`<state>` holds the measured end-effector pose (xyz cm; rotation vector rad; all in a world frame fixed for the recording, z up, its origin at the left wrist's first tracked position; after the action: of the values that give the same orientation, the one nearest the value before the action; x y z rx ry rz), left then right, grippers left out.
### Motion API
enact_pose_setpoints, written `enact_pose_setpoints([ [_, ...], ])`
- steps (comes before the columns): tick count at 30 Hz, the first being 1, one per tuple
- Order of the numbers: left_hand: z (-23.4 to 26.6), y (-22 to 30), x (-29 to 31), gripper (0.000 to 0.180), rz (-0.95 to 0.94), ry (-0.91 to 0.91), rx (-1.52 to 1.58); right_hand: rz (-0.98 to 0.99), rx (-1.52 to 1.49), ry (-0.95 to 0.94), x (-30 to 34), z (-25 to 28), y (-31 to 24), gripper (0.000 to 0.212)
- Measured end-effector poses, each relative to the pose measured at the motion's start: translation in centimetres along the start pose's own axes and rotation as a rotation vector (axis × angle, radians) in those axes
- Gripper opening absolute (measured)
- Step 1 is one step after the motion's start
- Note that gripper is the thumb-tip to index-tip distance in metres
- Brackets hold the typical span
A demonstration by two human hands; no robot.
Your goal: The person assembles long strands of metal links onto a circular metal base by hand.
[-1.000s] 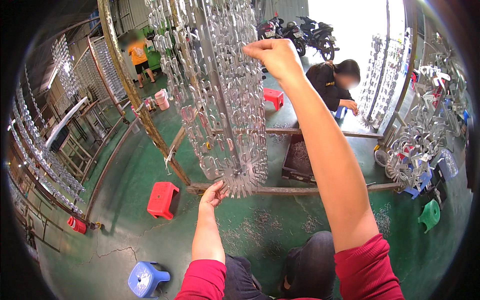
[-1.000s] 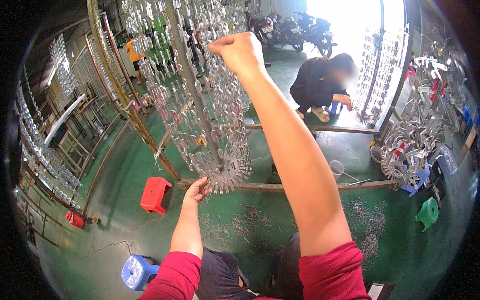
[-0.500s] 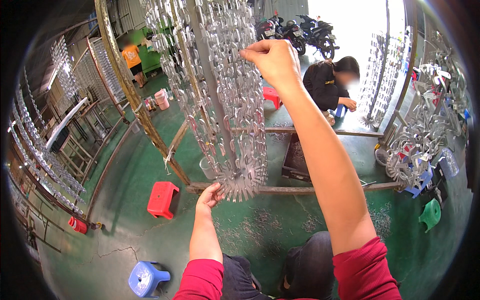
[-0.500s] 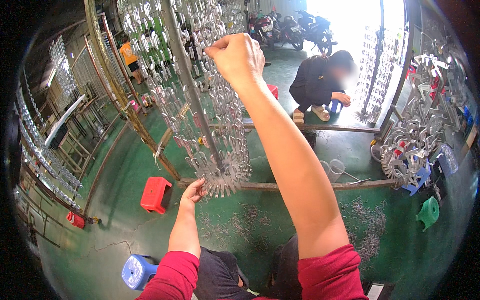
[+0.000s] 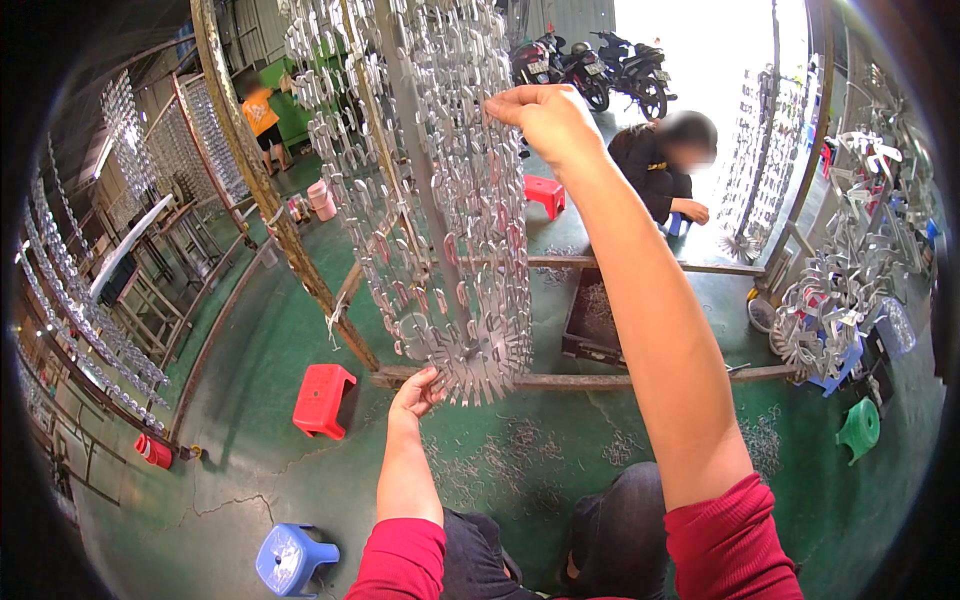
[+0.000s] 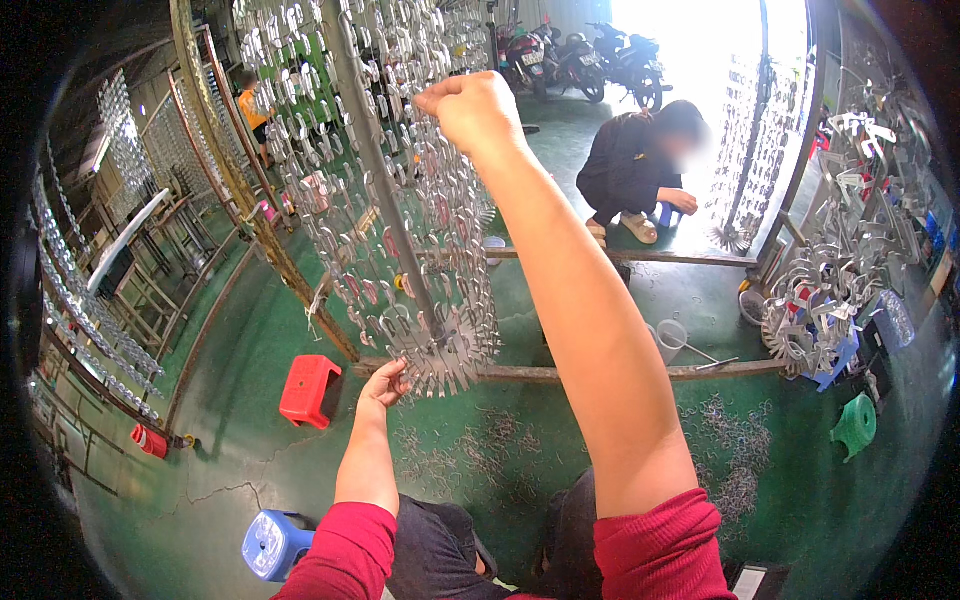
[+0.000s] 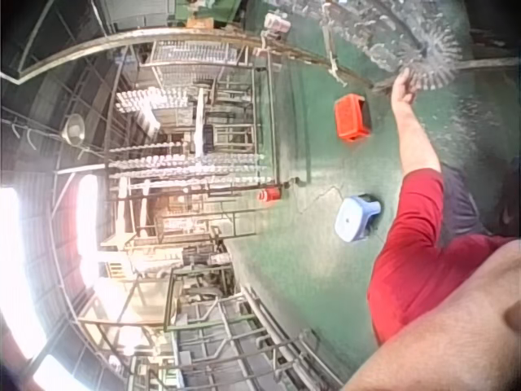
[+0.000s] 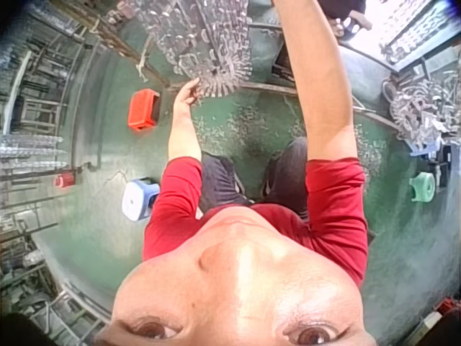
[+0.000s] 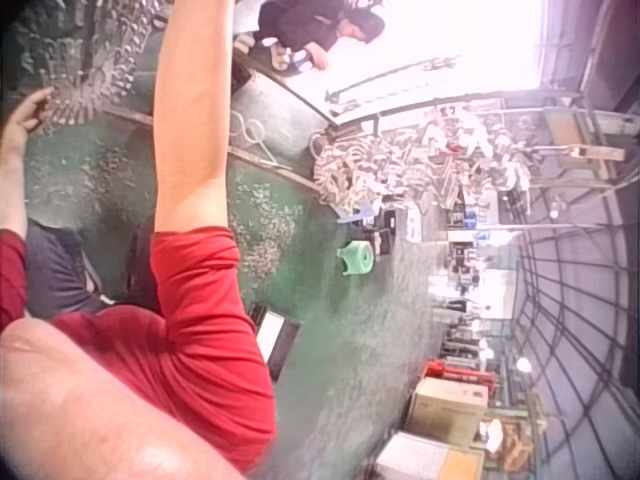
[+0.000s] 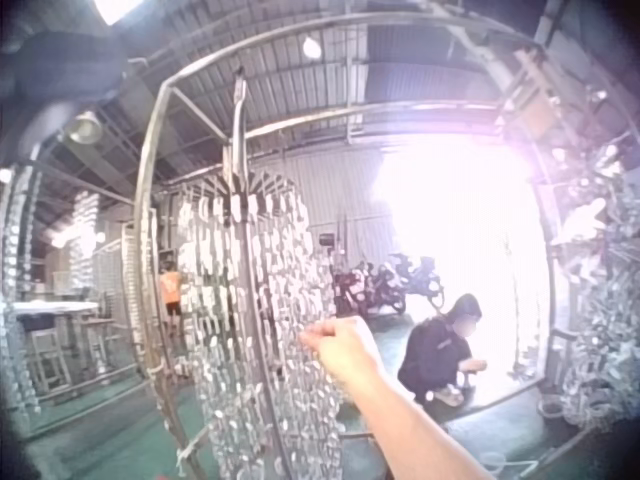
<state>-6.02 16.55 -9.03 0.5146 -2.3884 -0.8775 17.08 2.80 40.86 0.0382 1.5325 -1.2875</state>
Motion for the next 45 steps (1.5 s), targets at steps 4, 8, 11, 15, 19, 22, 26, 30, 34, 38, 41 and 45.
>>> enact_pose_setpoints([
  [4, 0.1, -0.2, -0.6, 0.011, 0.0, 0.004, -0.012, 0.062, 0.026, 0.039, 0.3, 0.7, -0.2, 0.023],
  [8, 0.5, 0.3, -0.2, 0.009, -0.005, -0.005, -0.046, 0.119, -0.019, 0.156, 1.9, 2.4, -1.3, 0.025],
  [11, 0.0, 0.2, -0.5, 0.01, -0.009, 0.026, -0.043, 0.113, 0.132, 0.146, 4.4, 3.1, 0.2, 0.023],
  [15, 0.0, 0.5, 0.1, 0.017, 0.0, -0.009, -0.02, 0.096, 0.234, 0.085, 8.1, 1.3, 1.2, 0.021],
  [19, 0.2, 0.1, -0.5, 0.017, 0.01, -0.066, 0.008, 0.093, 0.264, 0.094, 8.3, 0.6, 1.0, 0.022],
  [22, 0.2, 0.1, 0.0, 0.014, 0.01, -0.045, 0.005, 0.077, 0.287, 0.069, 8.2, 0.3, 1.3, 0.021],
  [26, 0.6, 0.1, -0.4, 0.012, -0.014, 0.01, -0.04, 0.091, 0.21, 0.076, 8.1, 1.0, 1.5, 0.02],
  [30, 0.8, -0.2, -0.8, 0.012, -0.014, 0.006, -0.044, 0.002, 0.209, 0.1, 8.1, 1.7, 3.6, 0.018],
  [34, 1.3, 0.2, -0.4, 0.011, -0.011, 0.018, -0.061, -0.005, 0.25, 0.046, 8.2, 0.7, 3.8, 0.018],
  [38, 1.0, 0.1, -1.0, 0.012, 0.002, 0.014, -0.054, 0.043, 0.251, 0.037, 8.0, 1.1, 3.7, 0.018],
  [41, 2.4, 0.2, -1.2, 0.011, 0.025, -0.052, -0.037, 0.06, 0.151, 0.09, 8.0, 1.7, 4.8, 0.023],
  [45, 0.2, 0.1, -0.5, 0.011, 0.013, -0.03, -0.033, -0.163, 0.335, 0.03, 11.2, 3.8, 13.0, 0.025],
])
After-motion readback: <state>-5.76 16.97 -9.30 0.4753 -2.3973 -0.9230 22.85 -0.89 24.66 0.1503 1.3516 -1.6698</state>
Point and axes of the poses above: each hand's wrist, its own x-axis away from the middle knuckle, its own z-axis out of the back of the hand, y = z × x, the point moved 9 cm from there along -x, towards the middle knuckle, and after that the axes turned 6 degrees about z, right-handed, at the moved point
